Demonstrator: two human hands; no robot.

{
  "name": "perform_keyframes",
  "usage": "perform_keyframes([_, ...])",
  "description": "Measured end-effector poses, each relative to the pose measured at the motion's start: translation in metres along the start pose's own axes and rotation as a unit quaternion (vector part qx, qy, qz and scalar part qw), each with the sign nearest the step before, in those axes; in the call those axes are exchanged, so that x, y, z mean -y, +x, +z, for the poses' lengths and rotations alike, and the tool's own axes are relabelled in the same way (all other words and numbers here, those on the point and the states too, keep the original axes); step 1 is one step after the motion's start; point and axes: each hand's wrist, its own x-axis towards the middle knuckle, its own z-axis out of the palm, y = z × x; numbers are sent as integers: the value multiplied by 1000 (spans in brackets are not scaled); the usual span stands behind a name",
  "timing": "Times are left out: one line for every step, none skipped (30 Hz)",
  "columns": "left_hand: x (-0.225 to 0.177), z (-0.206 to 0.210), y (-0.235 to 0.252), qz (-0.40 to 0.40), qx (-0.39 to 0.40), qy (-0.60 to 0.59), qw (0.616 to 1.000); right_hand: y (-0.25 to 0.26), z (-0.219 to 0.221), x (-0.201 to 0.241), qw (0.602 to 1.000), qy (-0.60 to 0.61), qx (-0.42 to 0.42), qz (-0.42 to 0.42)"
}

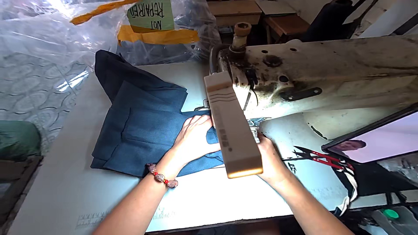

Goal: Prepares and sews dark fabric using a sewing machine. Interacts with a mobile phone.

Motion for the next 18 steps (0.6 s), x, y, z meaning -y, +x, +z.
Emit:
perform_keyframes([0,0,0,3,2,8,1000,2,0,-2,1000,-12,1,-17])
perform_keyframes([0,0,0,5,3,13,1000,3,0,-4,999,-20,0,-31])
perform_keyframes([0,-1,1,6,6,18,1000,5,1,-5,999,-23,-2,-40])
perform_keyframes([0,-1,1,5,10,23,1000,6,2,-6,999,-20,-3,-41])
perform_keyframes([0,-1,2,6,13,26,1000,6,4,-8,999,-16,-4,-38])
perform_keyframes([-1,-2,2,5,20,30,999,5,6,-10,999,-8,-5,-31])
perform_keyframes([-1,-3,3,2,29,32,999,4,8,-12,1000,5,-3,-17])
perform_keyframes([-1,-4,3,1,34,34,999,2,10,-13,1000,19,-5,-3])
perform_keyframes([-1,-5,3,1,37,33,999,2,12,-13,999,30,-14,4])
perform_keyframes([0,-5,4,2,38,32,999,2,13,-13,999,35,-24,7])
perform_keyframes([1,-5,4,4,38,30,999,2,14,-12,999,36,-31,8])
perform_keyframes([2,-5,4,6,38,30,999,2,15,-12,999,34,-34,8])
perform_keyframes([3,-3,4,11,33,30,999,2,16,-12,999,32,-34,8])
perform_keyframes([3,-3,5,13,32,30,999,3,16,-12,999,28,-34,7])
perform_keyframes([3,-2,5,15,31,29,999,2,17,-13,999,25,-33,6])
perform_keyframes([3,-2,5,16,30,29,999,2,17,-13,999,22,-32,4])
perform_keyframes([3,-2,5,17,30,28,999,2,17,-13,999,22,-31,3])
perform_keyframes([3,-3,5,15,34,29,999,2,17,-12,999,22,-28,4])
